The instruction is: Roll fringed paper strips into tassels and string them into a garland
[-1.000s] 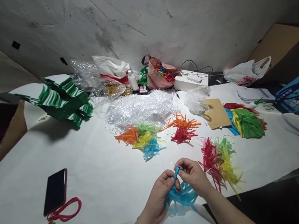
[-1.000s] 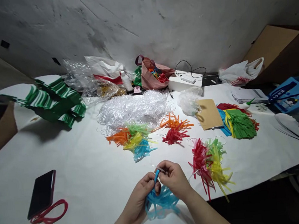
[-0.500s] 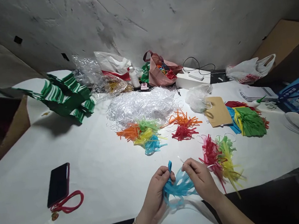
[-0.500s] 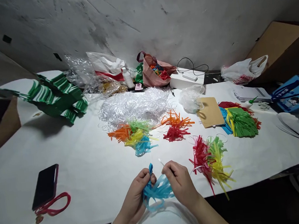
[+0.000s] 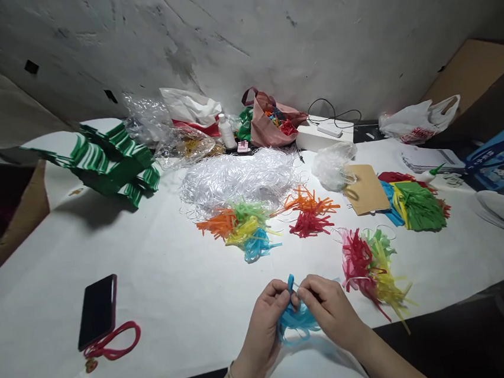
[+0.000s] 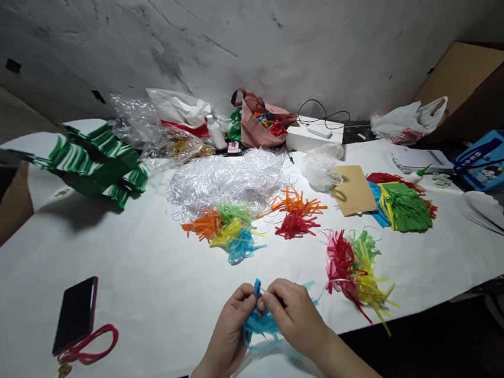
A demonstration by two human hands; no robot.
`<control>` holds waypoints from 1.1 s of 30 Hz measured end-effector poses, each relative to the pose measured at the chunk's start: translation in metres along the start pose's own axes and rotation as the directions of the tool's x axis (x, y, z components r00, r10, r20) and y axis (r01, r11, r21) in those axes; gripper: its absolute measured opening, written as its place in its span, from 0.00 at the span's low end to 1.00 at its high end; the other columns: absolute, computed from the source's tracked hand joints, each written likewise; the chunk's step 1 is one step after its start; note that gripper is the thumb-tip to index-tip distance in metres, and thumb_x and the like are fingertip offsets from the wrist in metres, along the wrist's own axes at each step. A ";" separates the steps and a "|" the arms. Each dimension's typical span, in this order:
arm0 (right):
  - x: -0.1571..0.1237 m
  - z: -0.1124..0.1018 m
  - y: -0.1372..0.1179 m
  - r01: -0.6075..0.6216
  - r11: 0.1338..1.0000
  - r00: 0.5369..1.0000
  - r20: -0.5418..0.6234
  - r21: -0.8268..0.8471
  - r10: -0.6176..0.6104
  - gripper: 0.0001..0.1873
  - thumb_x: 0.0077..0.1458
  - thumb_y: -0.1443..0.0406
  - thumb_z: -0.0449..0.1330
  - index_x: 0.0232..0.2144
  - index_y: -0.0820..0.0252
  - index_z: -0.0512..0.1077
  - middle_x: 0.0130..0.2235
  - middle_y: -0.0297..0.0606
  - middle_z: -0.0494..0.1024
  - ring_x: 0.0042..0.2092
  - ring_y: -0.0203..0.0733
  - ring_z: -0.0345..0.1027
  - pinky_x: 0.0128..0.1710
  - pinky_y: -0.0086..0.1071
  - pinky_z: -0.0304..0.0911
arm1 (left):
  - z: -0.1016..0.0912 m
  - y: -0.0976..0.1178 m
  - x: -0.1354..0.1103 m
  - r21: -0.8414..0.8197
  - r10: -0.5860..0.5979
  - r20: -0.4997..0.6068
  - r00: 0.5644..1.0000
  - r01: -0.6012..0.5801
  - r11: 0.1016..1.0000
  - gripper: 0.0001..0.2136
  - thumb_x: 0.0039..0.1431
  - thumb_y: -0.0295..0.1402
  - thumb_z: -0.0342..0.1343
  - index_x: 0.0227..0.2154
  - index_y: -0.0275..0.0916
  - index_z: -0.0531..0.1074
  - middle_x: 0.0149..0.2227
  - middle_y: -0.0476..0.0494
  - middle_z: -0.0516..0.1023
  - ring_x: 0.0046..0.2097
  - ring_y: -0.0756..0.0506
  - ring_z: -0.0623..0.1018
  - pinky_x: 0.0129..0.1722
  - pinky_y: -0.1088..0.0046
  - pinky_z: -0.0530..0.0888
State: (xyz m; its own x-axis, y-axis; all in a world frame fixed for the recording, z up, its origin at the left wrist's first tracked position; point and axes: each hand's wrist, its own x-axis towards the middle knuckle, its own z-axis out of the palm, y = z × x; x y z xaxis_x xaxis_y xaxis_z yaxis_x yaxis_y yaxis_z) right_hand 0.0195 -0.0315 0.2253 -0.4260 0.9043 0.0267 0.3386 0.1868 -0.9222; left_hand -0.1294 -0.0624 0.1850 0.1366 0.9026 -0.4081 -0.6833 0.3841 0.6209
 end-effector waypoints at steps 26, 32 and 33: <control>-0.004 -0.040 0.103 -0.020 0.784 0.991 -0.117 -0.621 -0.067 0.18 0.55 0.66 0.59 0.49 0.57 0.72 0.51 0.48 0.74 0.54 0.57 0.65 0.54 0.52 0.61 | -0.028 0.018 0.043 0.767 0.495 0.017 0.869 -0.329 0.550 0.10 0.59 0.39 0.58 0.26 0.39 0.74 0.31 0.46 0.78 0.37 0.44 0.76 0.40 0.69 0.71; 0.032 0.012 0.073 0.011 0.975 1.000 0.027 -0.220 -0.006 0.18 0.68 0.61 0.45 0.39 0.56 0.74 0.36 0.39 0.78 0.38 0.42 0.74 0.38 0.32 0.68 | -0.023 0.003 0.065 0.793 0.467 0.137 0.874 -0.379 0.477 0.11 0.64 0.38 0.52 0.31 0.39 0.75 0.32 0.45 0.77 0.36 0.46 0.77 0.38 0.70 0.74; 0.036 0.013 0.074 -0.010 0.980 1.000 -0.007 -0.200 0.008 0.19 0.68 0.60 0.44 0.36 0.57 0.74 0.34 0.39 0.78 0.36 0.41 0.74 0.37 0.31 0.68 | -0.027 0.005 0.075 0.827 0.474 0.120 0.872 -0.352 0.439 0.11 0.65 0.37 0.51 0.34 0.39 0.76 0.34 0.44 0.78 0.37 0.46 0.77 0.38 0.70 0.74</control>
State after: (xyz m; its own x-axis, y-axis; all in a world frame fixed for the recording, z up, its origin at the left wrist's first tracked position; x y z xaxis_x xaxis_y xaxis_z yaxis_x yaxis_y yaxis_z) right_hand 0.0184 0.0095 0.1524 -0.4171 0.9086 0.0217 0.5038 0.2511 -0.8265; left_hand -0.1416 0.0023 0.1392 -0.1187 0.9928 0.0187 0.2449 0.0110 0.9695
